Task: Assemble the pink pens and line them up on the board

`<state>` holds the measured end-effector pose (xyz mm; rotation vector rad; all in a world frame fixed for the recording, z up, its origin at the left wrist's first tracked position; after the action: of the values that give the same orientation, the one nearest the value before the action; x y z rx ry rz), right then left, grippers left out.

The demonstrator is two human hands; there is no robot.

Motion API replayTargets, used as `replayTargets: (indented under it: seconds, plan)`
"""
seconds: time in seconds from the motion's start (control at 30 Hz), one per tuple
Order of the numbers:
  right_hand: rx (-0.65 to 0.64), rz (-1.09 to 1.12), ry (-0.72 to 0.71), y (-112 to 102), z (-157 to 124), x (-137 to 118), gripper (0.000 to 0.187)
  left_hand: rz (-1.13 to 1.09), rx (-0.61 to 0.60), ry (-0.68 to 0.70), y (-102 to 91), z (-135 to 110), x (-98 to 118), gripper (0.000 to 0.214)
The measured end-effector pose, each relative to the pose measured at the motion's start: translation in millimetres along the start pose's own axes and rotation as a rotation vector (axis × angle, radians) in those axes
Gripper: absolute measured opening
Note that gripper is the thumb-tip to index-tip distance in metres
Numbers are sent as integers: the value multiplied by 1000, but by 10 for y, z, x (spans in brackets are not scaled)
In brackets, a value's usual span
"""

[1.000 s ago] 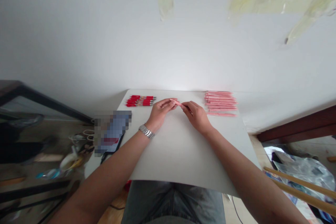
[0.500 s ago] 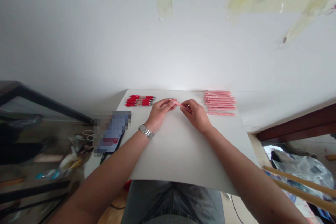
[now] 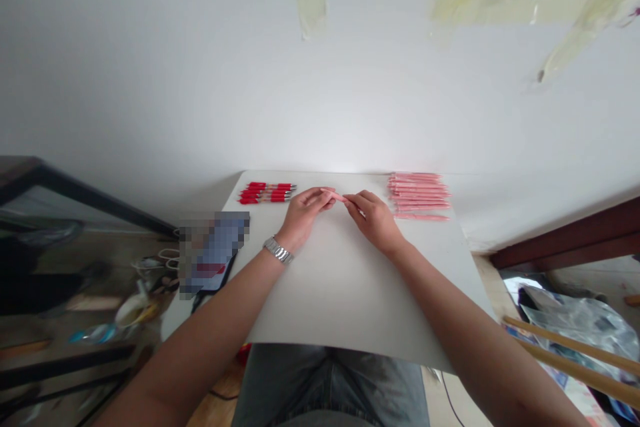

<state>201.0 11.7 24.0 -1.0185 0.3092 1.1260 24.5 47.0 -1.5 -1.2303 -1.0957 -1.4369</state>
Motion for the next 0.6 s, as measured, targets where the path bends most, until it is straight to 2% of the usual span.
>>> replayTargets:
  seconds: [0.33,0.43,0.6]
  plan:
    - [2,-46,88,-21,-28,54,9,-4,-2,-7,4,6,-9,34]
    - [14,-36,103,-18,-27,53,12,-7,0,-10,0,8,-11,34]
    - [0,-27,51,-4,-3,-1,29,0,9,-10,-8,7,-9,36]
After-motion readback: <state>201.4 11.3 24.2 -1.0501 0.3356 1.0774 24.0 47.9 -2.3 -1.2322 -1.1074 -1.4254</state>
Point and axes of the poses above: each hand's wrist, its own z-axis towards the middle knuckle, its own y-axis out of the palm, x = y × z, the point moved 5 cm from there along z, towards the middle knuckle, and after that the axes turned 13 degrees about z, right-handed, at the moved point
